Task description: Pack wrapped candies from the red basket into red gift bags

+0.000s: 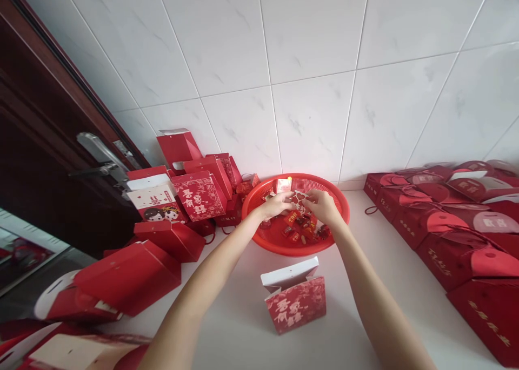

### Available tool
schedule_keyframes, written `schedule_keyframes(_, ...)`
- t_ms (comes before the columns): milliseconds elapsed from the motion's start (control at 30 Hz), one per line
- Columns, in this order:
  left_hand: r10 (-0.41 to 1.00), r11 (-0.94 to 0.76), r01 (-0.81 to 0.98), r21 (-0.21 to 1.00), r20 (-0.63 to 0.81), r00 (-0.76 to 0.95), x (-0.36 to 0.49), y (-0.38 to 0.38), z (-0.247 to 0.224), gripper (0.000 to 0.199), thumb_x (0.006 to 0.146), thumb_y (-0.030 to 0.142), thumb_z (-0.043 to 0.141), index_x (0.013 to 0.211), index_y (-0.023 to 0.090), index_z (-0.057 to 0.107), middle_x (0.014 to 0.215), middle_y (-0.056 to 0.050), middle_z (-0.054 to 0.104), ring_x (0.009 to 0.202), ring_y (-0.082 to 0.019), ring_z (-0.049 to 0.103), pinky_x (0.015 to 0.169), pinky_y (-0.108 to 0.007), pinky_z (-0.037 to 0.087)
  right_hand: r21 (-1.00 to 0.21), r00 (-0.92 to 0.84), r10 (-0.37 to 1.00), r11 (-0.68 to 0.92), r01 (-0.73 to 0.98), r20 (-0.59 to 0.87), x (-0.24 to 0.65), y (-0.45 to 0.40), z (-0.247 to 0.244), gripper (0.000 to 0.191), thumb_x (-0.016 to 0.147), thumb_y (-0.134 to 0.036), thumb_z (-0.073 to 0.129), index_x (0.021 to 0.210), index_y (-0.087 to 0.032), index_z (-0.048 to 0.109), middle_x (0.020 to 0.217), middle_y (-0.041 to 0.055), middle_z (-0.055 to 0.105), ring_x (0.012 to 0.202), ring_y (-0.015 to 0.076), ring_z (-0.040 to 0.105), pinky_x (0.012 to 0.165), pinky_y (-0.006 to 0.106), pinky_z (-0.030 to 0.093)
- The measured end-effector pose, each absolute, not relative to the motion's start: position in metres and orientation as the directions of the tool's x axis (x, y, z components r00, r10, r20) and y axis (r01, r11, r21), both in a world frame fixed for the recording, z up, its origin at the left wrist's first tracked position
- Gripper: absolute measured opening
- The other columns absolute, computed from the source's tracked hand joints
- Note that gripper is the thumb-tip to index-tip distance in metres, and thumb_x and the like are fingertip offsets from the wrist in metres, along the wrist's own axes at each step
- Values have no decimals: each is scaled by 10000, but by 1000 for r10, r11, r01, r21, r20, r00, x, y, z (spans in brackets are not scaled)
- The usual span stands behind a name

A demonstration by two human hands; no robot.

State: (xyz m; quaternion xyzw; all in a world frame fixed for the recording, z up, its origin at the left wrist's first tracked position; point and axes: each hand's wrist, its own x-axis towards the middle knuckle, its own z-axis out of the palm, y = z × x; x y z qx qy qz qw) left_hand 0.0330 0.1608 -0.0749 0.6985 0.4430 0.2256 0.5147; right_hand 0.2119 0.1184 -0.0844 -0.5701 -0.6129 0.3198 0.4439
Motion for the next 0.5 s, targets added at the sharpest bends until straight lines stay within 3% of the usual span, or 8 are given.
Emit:
schedule_keyframes(167, 838, -107, 416, 903, -143, 527, 31, 165, -78, 472, 866, 177, 677, 1335, 190, 624, 1123, -93, 732, 1038, -211, 691, 951, -361, 546, -905, 82, 969, 187, 383, 235, 213, 118, -84, 106, 764, -249, 595, 684, -222, 531, 678, 13, 672, 662, 195, 631, 587, 272, 436)
schedule_keyframes(267, 830, -136, 498, 856, -176, 529, 31, 165, -79, 403, 854, 92, 625, 1245, 175, 670, 1011, -81, 757, 954, -199, 712, 903, -341, 548, -915, 134, 955, 205, 347, 265, 213, 117, -83, 54, 764, -275, 538, 739, -227, 532, 746, 31, 700, 712, 205, 647, 611, 280, 461)
schedule_keyframes(400, 841, -189, 667, 721, -233, 489, 27, 164, -83, 269, 800, 33, 637, 1021, 154, 731, 811, -39, 733, 765, -176, 678, 752, -291, 537, -920, 210, 936, 202, 335, 282, 214, 115, -82, 85, 715, -295, 529, 761, -225, 540, 786, 42, 695, 721, 207, 626, 621, 290, 458)
schedule_keyframes(500, 866, -222, 777, 588, -247, 435, 21, 166, -88, 63, 847, 145, 711, 911, 147, 713, 783, -23, 698, 720, -159, 646, 719, -299, 544, -925, 233, 935, 183, 333, 269, 214, 115, -81, 104, 689, -323, 537, 735, -231, 528, 718, 27, 672, 660, 196, 590, 576, 282, 427)
